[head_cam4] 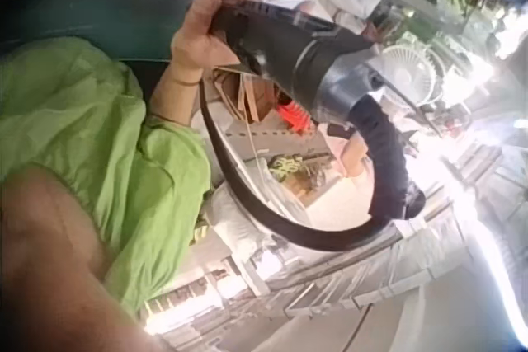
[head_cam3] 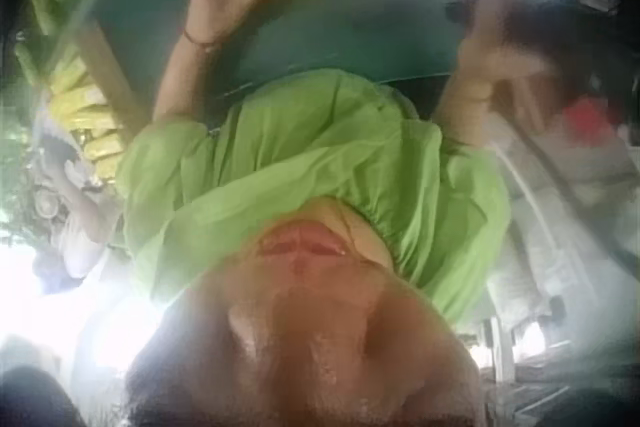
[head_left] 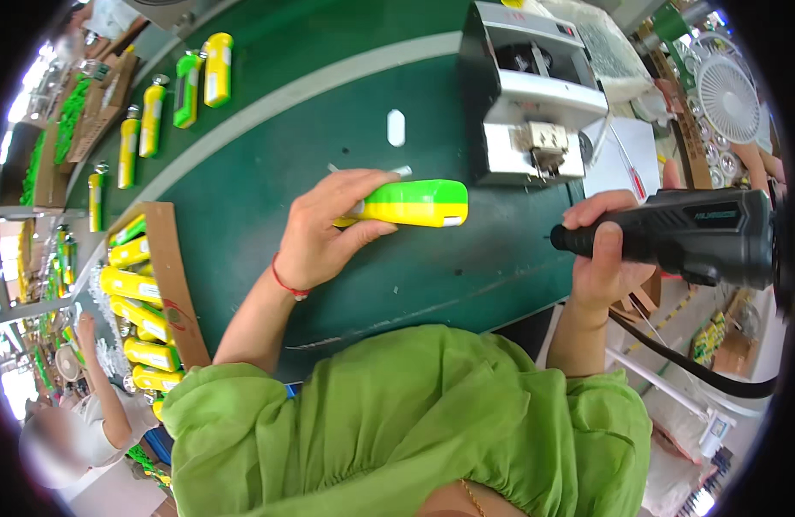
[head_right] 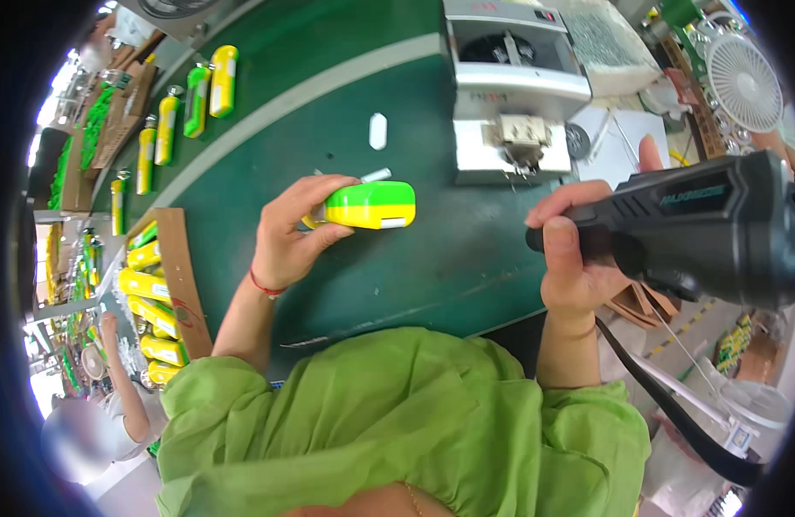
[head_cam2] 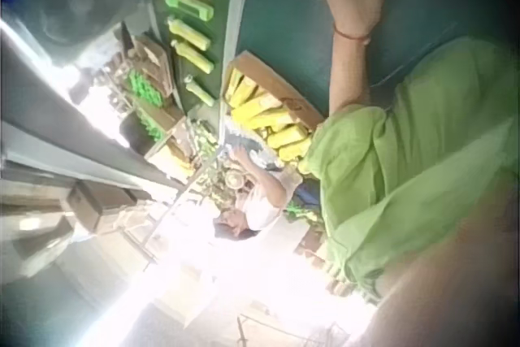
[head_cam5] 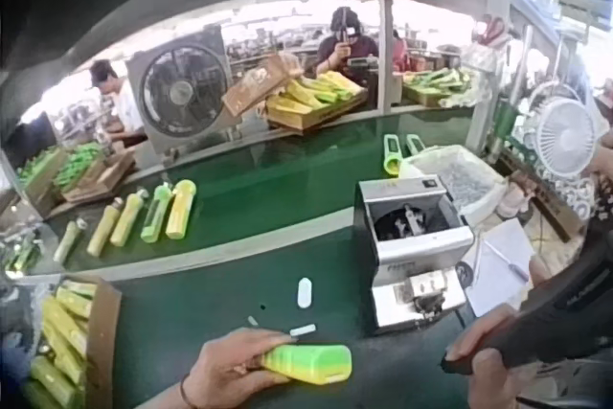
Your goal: Assembling solar-powered flashlights by attaching reflectors, panels, and using an electric screwdriver to secure them.
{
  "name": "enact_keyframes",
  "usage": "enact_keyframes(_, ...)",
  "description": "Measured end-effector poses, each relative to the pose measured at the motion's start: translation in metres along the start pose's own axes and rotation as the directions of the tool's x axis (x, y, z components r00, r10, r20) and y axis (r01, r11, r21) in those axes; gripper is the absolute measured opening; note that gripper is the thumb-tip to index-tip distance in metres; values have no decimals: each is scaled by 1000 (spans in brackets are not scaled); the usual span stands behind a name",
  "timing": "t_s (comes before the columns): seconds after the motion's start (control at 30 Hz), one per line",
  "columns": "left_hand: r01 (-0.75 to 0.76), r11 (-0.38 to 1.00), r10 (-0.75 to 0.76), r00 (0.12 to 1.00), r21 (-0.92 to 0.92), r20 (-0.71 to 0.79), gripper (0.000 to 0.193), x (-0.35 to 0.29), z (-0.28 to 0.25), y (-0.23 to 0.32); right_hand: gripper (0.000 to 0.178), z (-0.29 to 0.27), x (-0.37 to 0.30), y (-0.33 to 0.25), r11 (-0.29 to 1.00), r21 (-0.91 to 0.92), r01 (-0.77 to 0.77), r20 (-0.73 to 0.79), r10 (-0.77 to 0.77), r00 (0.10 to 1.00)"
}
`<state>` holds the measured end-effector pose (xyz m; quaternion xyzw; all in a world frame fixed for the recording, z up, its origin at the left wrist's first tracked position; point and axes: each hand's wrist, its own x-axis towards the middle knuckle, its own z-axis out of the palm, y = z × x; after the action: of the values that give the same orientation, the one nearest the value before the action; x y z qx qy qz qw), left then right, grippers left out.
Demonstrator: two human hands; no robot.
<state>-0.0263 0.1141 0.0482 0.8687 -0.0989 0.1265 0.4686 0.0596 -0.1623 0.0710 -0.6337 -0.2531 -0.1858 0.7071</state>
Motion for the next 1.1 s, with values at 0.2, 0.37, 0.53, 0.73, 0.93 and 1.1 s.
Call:
enact_keyframes(0.2,-44,999,44,999,31,-21,46,-1,-2,-2,87,7,-2,-5,1000,8,-16,30,16,999)
enact_keyframes(0.37,-150,983,159,983,106,-87,47,1,2,-8,85,1,-6,-8,998,24,-53,43,52,998)
enact_keyframes(0.53,-176,976,187,979,126,-84,46,2,2,-13,91,-1,-8,-9,993,115,-42,-13,44,999)
enact_keyframes(0.73,-142,966,166,981,214,-97,47,-1,-8,-22,89,2,-6,-6,993,121,5,47,-11,999)
enact_keyframes(0.93,-258,554,467,884,792,-38,46,103,-57,-107,88,5,-12,-14,995,-87,-47,-39,44,998)
enact_keyframes(1.1,-150,215,330,941,965,73,48,177,-95,-194,92,8,-15,-8,994,-109,-6,-7,5,1000)
